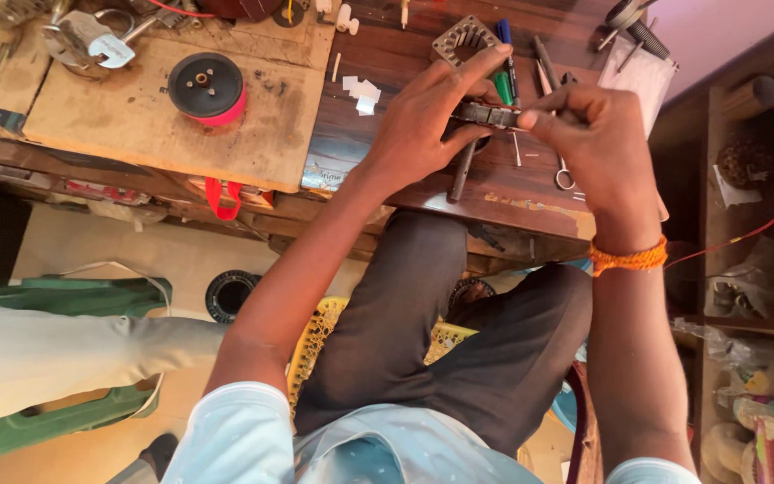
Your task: The person sits at a cluttered workbench working on an electric motor armature, pressing and fitting copper windings and inserting small strips into the armature slots by hand, repositioning the armature on the bench as they work around it.
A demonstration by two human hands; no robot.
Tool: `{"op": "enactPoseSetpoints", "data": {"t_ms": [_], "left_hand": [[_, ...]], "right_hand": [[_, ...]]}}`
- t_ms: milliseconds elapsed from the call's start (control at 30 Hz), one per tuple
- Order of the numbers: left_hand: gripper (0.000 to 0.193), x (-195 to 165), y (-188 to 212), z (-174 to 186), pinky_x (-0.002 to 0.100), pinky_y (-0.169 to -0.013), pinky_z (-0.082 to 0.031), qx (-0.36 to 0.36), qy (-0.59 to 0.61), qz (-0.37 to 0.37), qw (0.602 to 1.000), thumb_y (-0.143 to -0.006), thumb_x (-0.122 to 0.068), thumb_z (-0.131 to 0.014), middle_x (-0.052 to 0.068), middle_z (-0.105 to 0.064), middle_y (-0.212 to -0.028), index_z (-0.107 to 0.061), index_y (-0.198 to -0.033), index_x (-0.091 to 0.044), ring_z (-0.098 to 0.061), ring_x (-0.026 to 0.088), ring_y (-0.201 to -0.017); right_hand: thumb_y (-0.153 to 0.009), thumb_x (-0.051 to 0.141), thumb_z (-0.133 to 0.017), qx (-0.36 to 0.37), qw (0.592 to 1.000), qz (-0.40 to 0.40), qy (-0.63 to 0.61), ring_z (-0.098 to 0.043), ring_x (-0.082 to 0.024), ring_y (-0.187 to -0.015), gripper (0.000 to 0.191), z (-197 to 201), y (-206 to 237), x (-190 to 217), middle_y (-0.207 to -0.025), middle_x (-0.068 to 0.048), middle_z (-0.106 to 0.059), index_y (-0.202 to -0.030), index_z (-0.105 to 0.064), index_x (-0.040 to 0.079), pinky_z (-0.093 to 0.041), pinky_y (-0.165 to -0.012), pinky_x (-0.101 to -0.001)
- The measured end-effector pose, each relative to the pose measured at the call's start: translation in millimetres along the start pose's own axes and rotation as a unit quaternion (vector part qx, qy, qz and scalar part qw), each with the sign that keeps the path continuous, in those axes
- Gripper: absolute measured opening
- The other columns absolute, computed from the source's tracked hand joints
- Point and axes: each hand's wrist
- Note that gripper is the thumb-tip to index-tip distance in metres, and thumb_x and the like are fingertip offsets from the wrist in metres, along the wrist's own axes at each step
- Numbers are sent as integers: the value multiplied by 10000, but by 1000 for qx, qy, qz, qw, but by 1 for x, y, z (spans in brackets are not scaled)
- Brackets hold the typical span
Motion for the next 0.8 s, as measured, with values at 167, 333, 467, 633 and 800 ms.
{"op": "enactPoseSetpoints", "data": {"t_ms": [167, 333, 467, 633, 800], "left_hand": [[624, -1, -1, 1, 377, -974, -536, -13, -23, -9, 1000, -868, -108, -889, -33, -705, -1224, -587, -1403, -221, -618, 232, -1097], [471, 2, -1, 12, 397, -947, -522, 11, -98, -120, 988, -827, -100, -804, -6, -667, -1264, -659, -1267, -187, -606, 256, -1086], [266, 0, 7, 14, 392, -906, -503, -42, -163, -216, 962, -845, -158, -763, 15, -655, -1261, -690, -1100, -140, -597, 248, -1103], [178, -4, 22, -5, 340, -710, -516, -93, -166, -141, 972, -886, -131, -835, 4, -653, -1008, -735, -1030, -100, -630, 180, -817], [133, -14, 33, -23, 316, -602, -486, -200, -6, 49, 979, -922, -91, -821, 20, -646, -921, -699, -971, -76, -642, 160, -679]], "right_hand": [[-915, 70, -829, -39, 976, 127, 174, -373, -60, -559, 122, -23, 18, -10, -605, -8, -460, -1005, -766, 17, -290, -501, -293], [-919, 22, -784, -87, 963, 196, 162, -404, -84, -568, 119, -57, 33, -33, -653, -48, -493, -1036, -760, 23, -327, -525, -301], [-910, 65, -827, -91, 978, 138, 126, -385, -112, -570, 118, -63, 49, -42, -621, -70, -488, -996, -759, 22, -316, -519, -311], [-941, 81, -805, -31, 975, 176, 131, -551, -72, -683, 134, -27, 59, -23, -854, -33, -679, -1052, -747, 32, -434, -614, -280], [-922, 64, -842, -48, 951, 209, 221, -495, -116, -634, 135, -23, 40, 2, -773, -79, -619, -1018, -761, 16, -373, -586, -302]]}}
Point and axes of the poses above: each hand's wrist, its own y-axis away from the middle knuckle, its own z-axis out of the back of the hand, x = y × z
